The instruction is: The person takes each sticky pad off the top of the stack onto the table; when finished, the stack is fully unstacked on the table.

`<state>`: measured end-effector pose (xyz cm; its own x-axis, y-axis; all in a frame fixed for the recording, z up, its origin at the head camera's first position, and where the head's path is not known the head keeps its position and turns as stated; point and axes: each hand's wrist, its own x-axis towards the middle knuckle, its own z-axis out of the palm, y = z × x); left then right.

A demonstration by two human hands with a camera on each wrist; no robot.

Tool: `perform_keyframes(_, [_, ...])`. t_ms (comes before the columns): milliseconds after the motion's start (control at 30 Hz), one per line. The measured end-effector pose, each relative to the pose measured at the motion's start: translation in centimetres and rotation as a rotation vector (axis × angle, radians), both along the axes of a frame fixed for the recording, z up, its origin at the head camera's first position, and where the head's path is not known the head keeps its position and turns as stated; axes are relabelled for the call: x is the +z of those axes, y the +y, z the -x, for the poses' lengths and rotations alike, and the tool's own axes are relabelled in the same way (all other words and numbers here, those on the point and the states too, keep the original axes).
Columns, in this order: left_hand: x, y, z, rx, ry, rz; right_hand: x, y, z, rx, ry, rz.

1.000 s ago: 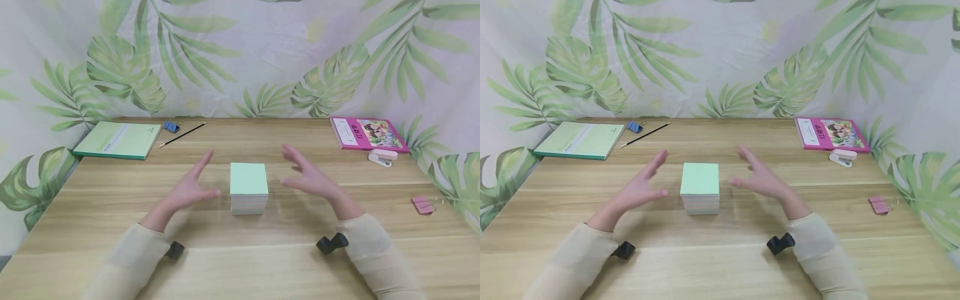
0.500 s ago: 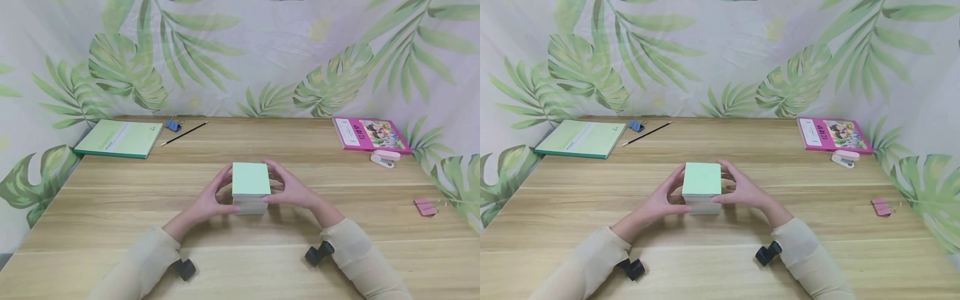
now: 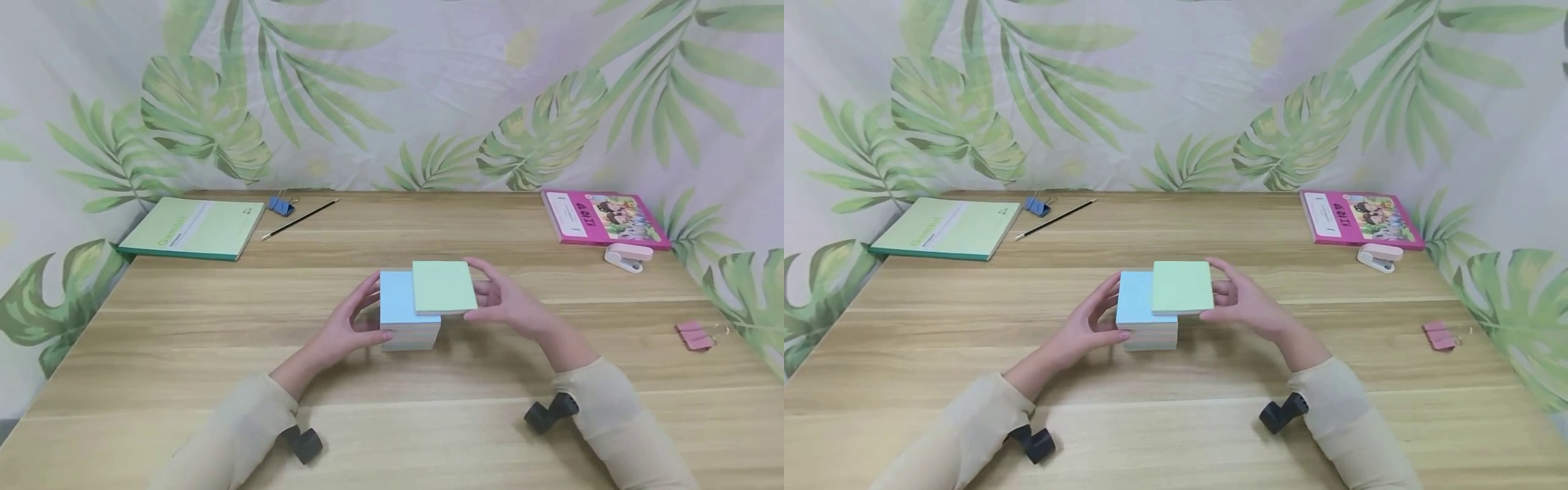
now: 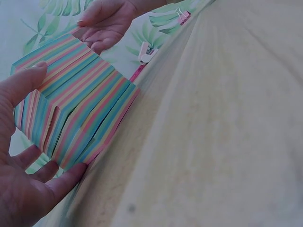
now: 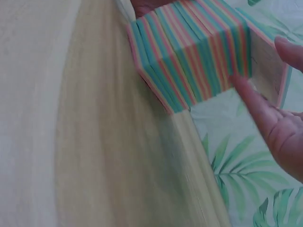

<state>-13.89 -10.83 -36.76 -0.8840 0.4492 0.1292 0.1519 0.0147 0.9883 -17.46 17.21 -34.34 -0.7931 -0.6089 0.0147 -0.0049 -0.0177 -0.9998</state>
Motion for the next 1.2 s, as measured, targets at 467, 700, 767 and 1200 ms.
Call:
perform_keyframes(467, [0.0,-0.2,0.1,-0.006,-0.009,-0.006,2.4,-0.2,7.7,-0.059,-0.339,0.282])
perform_keyframes(700, [0.1,-0.1,0.0,0.002,-0.027,-0.001,1.5,-4.7,12.0,-0.102,-0.402,0.156])
perform_keyframes(767, [0.0,-0.1,-0.2,0.004,-0.028,0.0,0.9,-6.0,12.8,-0.098,-0.416,0.123])
perform_keyframes(1200, [0.1,-0.3,-0.4,0.003,-0.025,0.013,-2.6,-10.0,15.4,-0.115,-0.459,0.075])
